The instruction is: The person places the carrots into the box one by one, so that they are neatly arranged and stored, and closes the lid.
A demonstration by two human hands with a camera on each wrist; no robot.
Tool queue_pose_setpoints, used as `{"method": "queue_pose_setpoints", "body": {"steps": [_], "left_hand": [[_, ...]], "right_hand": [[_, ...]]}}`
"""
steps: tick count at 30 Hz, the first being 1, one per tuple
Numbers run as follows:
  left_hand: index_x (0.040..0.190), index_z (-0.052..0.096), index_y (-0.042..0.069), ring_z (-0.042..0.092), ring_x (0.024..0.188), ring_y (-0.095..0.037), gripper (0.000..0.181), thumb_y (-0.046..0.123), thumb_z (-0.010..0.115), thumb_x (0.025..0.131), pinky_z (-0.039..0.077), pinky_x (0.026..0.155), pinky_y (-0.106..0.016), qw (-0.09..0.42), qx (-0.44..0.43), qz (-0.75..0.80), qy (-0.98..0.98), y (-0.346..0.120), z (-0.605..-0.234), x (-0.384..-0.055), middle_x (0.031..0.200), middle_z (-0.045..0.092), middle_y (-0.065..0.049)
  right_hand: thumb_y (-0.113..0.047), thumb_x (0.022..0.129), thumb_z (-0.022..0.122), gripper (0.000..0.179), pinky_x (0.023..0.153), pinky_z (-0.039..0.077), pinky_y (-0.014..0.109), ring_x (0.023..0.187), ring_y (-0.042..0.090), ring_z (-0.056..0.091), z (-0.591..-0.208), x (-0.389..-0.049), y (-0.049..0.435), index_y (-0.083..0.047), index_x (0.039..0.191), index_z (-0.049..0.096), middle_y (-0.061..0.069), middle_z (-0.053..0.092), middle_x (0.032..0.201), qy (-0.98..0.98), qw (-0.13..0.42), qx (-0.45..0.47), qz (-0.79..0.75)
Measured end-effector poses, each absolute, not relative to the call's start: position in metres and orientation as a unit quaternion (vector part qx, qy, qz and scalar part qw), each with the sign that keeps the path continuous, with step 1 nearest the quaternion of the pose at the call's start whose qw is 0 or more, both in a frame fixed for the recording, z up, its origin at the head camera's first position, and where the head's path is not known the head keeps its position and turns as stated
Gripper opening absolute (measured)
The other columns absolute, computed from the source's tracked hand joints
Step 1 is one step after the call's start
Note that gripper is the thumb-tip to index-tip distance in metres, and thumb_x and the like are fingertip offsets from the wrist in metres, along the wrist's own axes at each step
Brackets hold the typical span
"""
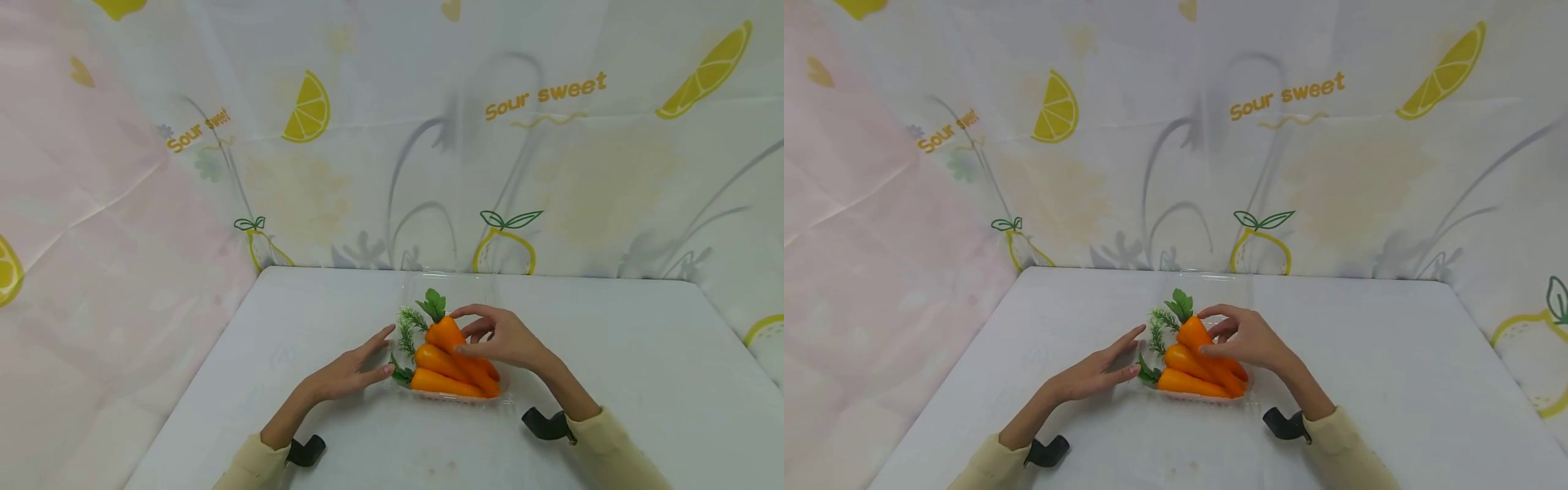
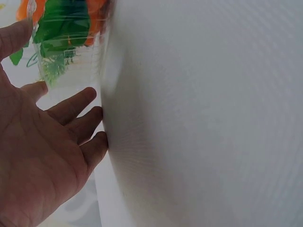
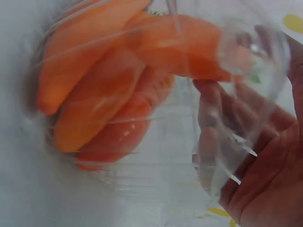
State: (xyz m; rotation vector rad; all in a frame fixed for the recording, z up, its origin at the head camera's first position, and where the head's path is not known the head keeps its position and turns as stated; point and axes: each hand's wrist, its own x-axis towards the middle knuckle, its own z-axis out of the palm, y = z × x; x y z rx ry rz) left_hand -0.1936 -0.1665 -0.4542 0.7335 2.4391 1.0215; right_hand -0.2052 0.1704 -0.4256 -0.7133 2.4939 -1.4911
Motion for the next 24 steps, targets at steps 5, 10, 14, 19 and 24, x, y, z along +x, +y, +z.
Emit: {"method": "queue_pose_setpoints", "body": {"steps": [5, 10, 14, 19, 24], "left_hand": [[0.158, 0.011, 0.039, 0.032, 0.142, -0.029, 0.073, 0.052, 0.051, 0.099, 0.025, 0.111, -0.060, 0.199, 0.259, 0.364, 0.872, -0.167, -0.453, -0.193, 0.155, 0.037, -0.006], [0.158, 0.011, 0.038, 0.032, 0.142, -0.030, 0.073, 0.052, 0.052, 0.099, 0.024, 0.111, -0.061, 0.201, 0.258, 0.367, 0.871, -0.166, -0.452, -0.193, 0.155, 0.037, -0.006], [0.158, 0.011, 0.040, 0.032, 0.142, -0.029, 0.073, 0.052, 0.052, 0.099, 0.024, 0.111, -0.061, 0.203, 0.257, 0.368, 0.870, -0.165, -0.451, -0.193, 0.155, 0.037, -0.006], [0.158, 0.011, 0.040, 0.031, 0.142, -0.029, 0.073, 0.052, 0.051, 0.099, 0.024, 0.111, -0.060, 0.204, 0.255, 0.368, 0.871, -0.165, -0.451, -0.193, 0.155, 0.036, -0.005], [0.158, 0.011, 0.039, 0.031, 0.143, -0.029, 0.072, 0.051, 0.051, 0.099, 0.025, 0.111, -0.060, 0.201, 0.256, 0.365, 0.872, -0.166, -0.452, -0.192, 0.155, 0.036, -0.005]], "right_hand": [[-0.024, 0.082, 0.082, 0.043, 0.072, 0.051, 0.035, 0.086, 0.018, 0.065, -0.431, -0.206, 0.166, -0.015, 0.120, 0.063, 0.001, 0.072, 0.103, 0.818, 0.105, -0.272, -0.496], [-0.023, 0.082, 0.083, 0.039, 0.067, 0.052, 0.031, 0.081, 0.020, 0.063, -0.432, -0.206, 0.159, -0.013, 0.115, 0.064, 0.003, 0.070, 0.099, 0.801, 0.124, -0.298, -0.504], [-0.022, 0.083, 0.082, 0.037, 0.064, 0.051, 0.028, 0.078, 0.019, 0.061, -0.433, -0.205, 0.156, -0.013, 0.113, 0.063, 0.004, 0.070, 0.100, 0.798, 0.133, -0.307, -0.502], [-0.024, 0.084, 0.081, 0.035, 0.065, 0.050, 0.028, 0.080, 0.018, 0.060, -0.433, -0.203, 0.154, -0.013, 0.112, 0.063, 0.002, 0.070, 0.100, 0.807, 0.136, -0.306, -0.486], [-0.029, 0.084, 0.081, 0.033, 0.068, 0.051, 0.028, 0.080, 0.015, 0.060, -0.431, -0.200, 0.153, -0.014, 0.108, 0.065, -0.003, 0.069, 0.097, 0.830, 0.126, -0.308, -0.448]]}}
